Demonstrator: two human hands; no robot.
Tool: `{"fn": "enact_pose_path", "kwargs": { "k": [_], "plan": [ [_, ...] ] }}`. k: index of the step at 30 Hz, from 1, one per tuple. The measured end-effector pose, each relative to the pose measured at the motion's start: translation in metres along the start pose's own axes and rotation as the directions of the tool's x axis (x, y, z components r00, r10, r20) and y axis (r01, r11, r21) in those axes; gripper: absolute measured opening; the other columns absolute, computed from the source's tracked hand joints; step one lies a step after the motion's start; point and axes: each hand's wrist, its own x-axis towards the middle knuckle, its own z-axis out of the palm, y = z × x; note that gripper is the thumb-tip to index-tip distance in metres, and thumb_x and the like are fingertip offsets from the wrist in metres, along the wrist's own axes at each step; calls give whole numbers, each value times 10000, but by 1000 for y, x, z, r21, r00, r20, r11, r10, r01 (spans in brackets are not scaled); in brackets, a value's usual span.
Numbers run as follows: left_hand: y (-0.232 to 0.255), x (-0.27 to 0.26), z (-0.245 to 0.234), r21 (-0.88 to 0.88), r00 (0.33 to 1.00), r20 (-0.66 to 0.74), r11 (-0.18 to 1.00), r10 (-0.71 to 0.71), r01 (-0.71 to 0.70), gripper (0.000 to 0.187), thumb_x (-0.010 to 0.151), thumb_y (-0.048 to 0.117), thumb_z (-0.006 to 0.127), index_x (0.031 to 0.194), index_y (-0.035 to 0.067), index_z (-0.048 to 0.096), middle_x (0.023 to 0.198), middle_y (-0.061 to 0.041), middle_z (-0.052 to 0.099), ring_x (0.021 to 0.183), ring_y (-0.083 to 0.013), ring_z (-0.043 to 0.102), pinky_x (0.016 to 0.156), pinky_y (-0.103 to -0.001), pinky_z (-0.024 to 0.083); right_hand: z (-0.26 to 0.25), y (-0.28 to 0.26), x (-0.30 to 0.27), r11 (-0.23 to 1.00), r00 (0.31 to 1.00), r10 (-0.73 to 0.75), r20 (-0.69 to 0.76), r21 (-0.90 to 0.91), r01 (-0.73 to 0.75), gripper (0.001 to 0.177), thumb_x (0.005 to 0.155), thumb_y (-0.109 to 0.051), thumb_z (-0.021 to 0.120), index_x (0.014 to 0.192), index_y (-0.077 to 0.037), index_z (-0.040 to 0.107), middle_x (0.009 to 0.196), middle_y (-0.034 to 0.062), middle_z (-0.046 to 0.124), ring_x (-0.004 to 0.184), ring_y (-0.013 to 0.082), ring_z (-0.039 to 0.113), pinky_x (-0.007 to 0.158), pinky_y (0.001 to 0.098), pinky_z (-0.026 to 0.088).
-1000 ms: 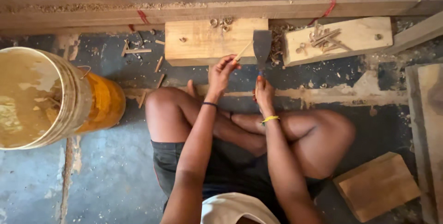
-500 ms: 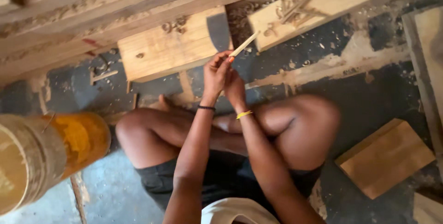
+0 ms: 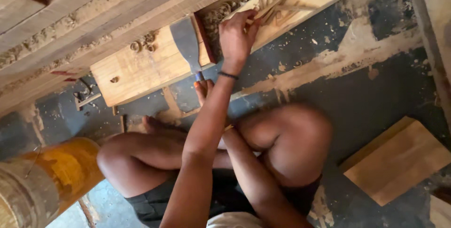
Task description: The person sits on the floor and uses a chisel to carve a rectangular wooden block. They repeatedly scrape the surface to remove wood shavings and occasionally clear the debris by hand.
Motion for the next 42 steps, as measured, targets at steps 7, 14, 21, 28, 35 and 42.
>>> {"fn": "enact_pose_path", "kwargs": {
  "k": [7,14,21,28,35,42],
  "plan": [
    [22,-4,-3,-125,986,-53,978,161,-166,644,889,309,801,1399,32,522,1223,-98,666,1116,-289,638,1020,-468,437,3,-9,-9,1000,999,14,50,21,-15,334,1027,-380,594,1007,-54,664,653,36,551,492,136,508,431,317,400],
    [-10,-32,-146,-36,960,-177,973,218,-227,455,934,297,798,1284,78,607,1201,-103,658,1137,-328,614,1034,-452,465,7,-30,18,994,992,64,108,82,-73,345,1020,-390,625,1021,-48,668,654,20,534,480,101,477,426,295,383],
    [-135,-76,-269,214,894,-447,967,-31,141,384,1013,321,744,1284,80,616,1286,-107,635,1170,-328,588,1035,-473,431,-11,-21,16,976,988,154,13,154,-155,322,985,-431,647,999,-109,644,646,5,548,437,77,473,365,252,381],
    [-196,-92,-262,246,809,-484,834,-335,493,707,942,532,676,1413,30,514,1491,-215,455,1392,-388,403,1144,-561,304,-42,-32,9,991,988,130,-88,37,-127,361,1029,-441,633,970,-86,597,671,17,554,434,77,463,355,235,351],
    [-202,-70,-219,424,845,-134,741,-518,522,897,985,675,485,1571,16,316,1634,-342,184,1542,-436,128,1249,-577,113,-48,-78,-6,981,989,84,-125,182,-61,313,1020,-400,616,1007,-87,605,684,32,563,433,87,464,343,235,336],
    [-167,-74,-164,19,998,61,1000,-17,16,695,921,464,623,1498,98,495,1369,-157,643,1258,-372,595,1120,-485,435,-55,-124,-41,971,989,-86,-123,211,111,324,1077,-365,568,1000,-51,581,704,61,567,455,113,459,379,234,335]
  ]
}}
